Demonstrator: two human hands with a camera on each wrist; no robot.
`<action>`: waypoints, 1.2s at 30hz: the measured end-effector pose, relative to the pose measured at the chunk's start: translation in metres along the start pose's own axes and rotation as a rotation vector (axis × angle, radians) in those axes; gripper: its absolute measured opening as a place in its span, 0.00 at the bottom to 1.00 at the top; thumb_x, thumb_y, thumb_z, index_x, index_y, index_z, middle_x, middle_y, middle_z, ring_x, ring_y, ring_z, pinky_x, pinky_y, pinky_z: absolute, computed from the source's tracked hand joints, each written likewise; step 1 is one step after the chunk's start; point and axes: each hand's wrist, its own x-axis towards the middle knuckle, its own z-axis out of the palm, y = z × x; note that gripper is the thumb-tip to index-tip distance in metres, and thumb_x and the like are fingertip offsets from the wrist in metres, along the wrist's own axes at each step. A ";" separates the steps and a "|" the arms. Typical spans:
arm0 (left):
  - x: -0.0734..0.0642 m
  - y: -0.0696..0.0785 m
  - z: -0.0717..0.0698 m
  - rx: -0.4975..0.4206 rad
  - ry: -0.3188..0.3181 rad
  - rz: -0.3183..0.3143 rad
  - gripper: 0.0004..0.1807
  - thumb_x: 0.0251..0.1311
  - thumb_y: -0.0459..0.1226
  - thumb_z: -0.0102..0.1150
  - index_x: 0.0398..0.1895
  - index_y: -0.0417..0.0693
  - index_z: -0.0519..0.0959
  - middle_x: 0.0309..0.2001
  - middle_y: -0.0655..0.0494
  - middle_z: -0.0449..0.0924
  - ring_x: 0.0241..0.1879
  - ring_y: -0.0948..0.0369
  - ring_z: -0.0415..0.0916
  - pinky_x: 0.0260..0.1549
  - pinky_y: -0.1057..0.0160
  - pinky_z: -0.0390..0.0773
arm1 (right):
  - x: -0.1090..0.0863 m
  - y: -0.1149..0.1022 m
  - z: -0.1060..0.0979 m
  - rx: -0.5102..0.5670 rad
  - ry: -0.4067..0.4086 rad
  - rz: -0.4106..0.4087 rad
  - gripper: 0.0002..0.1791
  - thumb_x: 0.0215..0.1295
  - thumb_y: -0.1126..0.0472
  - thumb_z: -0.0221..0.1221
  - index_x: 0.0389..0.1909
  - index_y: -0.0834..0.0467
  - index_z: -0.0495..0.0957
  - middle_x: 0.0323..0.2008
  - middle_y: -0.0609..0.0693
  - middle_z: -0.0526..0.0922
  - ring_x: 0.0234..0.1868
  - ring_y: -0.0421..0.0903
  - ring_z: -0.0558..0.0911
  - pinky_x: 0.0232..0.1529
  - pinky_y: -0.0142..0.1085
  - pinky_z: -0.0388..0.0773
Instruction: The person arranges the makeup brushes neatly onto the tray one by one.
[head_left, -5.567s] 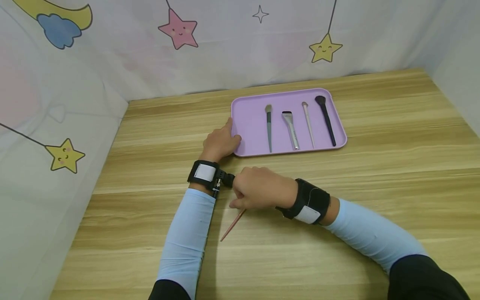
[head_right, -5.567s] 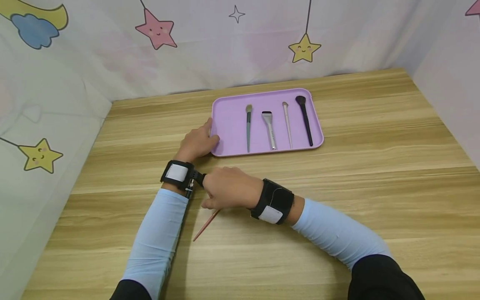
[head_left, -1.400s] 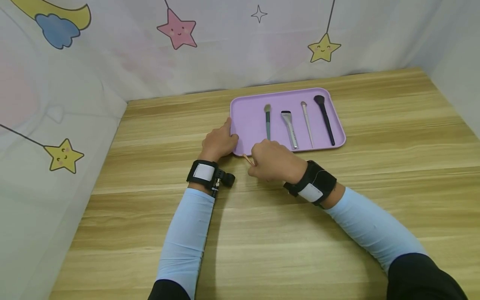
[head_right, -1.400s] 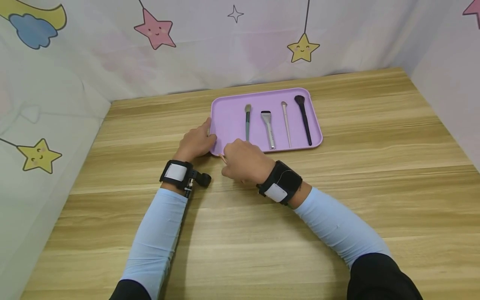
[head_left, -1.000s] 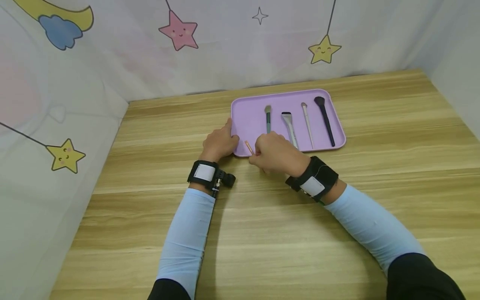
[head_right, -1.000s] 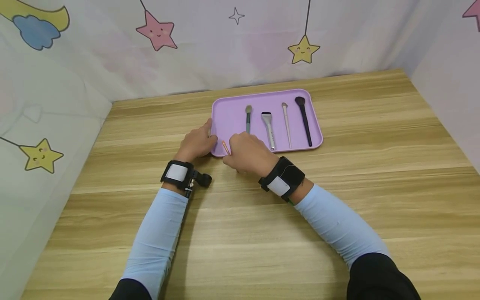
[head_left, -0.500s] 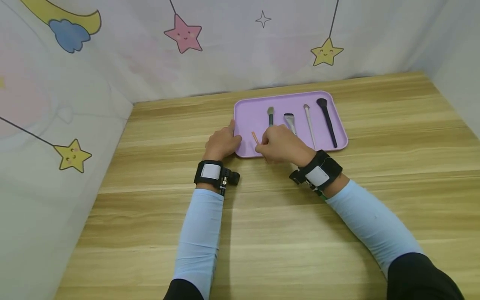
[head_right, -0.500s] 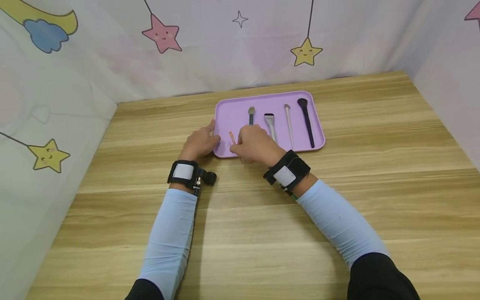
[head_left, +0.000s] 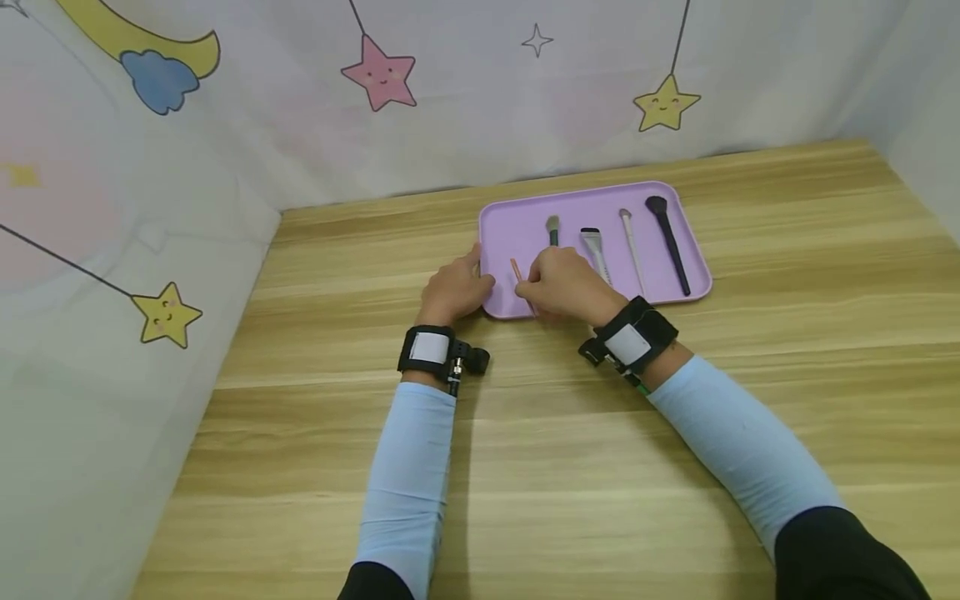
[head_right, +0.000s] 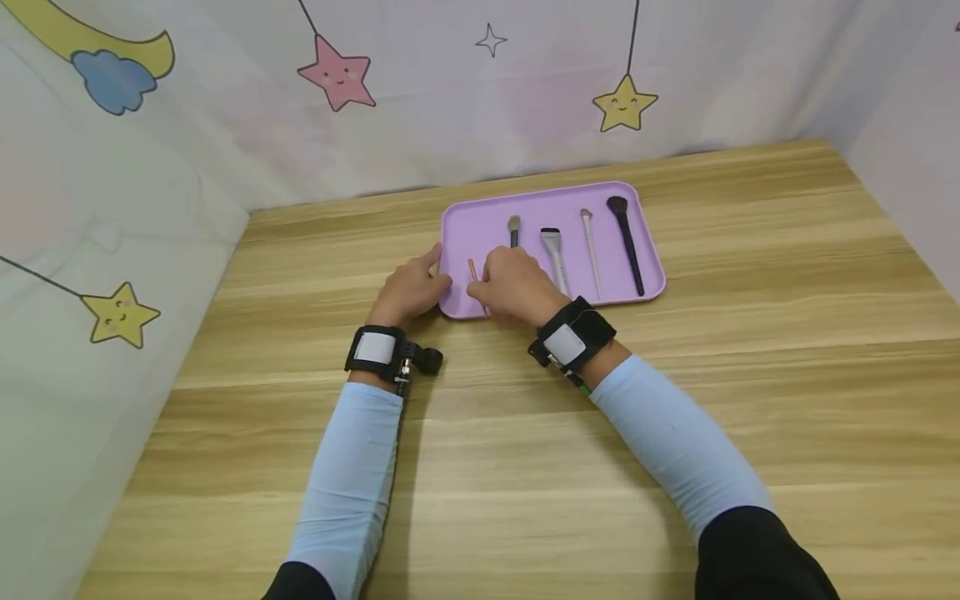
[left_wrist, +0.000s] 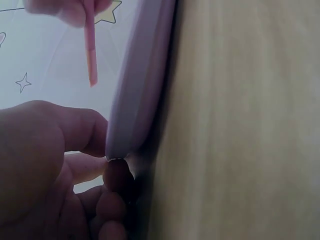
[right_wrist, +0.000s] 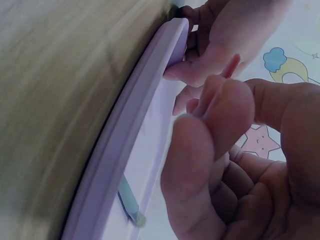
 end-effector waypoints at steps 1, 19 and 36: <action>0.000 0.001 0.000 0.007 0.002 0.001 0.39 0.66 0.48 0.46 0.81 0.53 0.55 0.73 0.47 0.64 0.48 0.47 0.72 0.39 0.53 0.72 | 0.001 0.000 0.001 0.003 -0.001 0.004 0.19 0.62 0.59 0.58 0.10 0.57 0.79 0.07 0.43 0.69 0.10 0.39 0.69 0.14 0.30 0.61; 0.002 0.010 0.004 0.020 -0.009 -0.016 0.38 0.66 0.47 0.49 0.81 0.57 0.55 0.71 0.47 0.67 0.30 0.51 0.67 0.26 0.58 0.65 | 0.011 0.007 0.011 -0.011 0.001 0.037 0.22 0.65 0.58 0.55 0.10 0.55 0.79 0.07 0.44 0.72 0.11 0.40 0.72 0.15 0.31 0.62; 0.000 0.015 0.002 0.056 -0.012 0.010 0.38 0.67 0.48 0.48 0.81 0.58 0.55 0.72 0.47 0.67 0.43 0.48 0.73 0.33 0.55 0.70 | 0.020 -0.002 0.017 -0.133 -0.007 0.091 0.24 0.64 0.61 0.58 0.07 0.54 0.70 0.07 0.44 0.70 0.11 0.40 0.70 0.13 0.31 0.61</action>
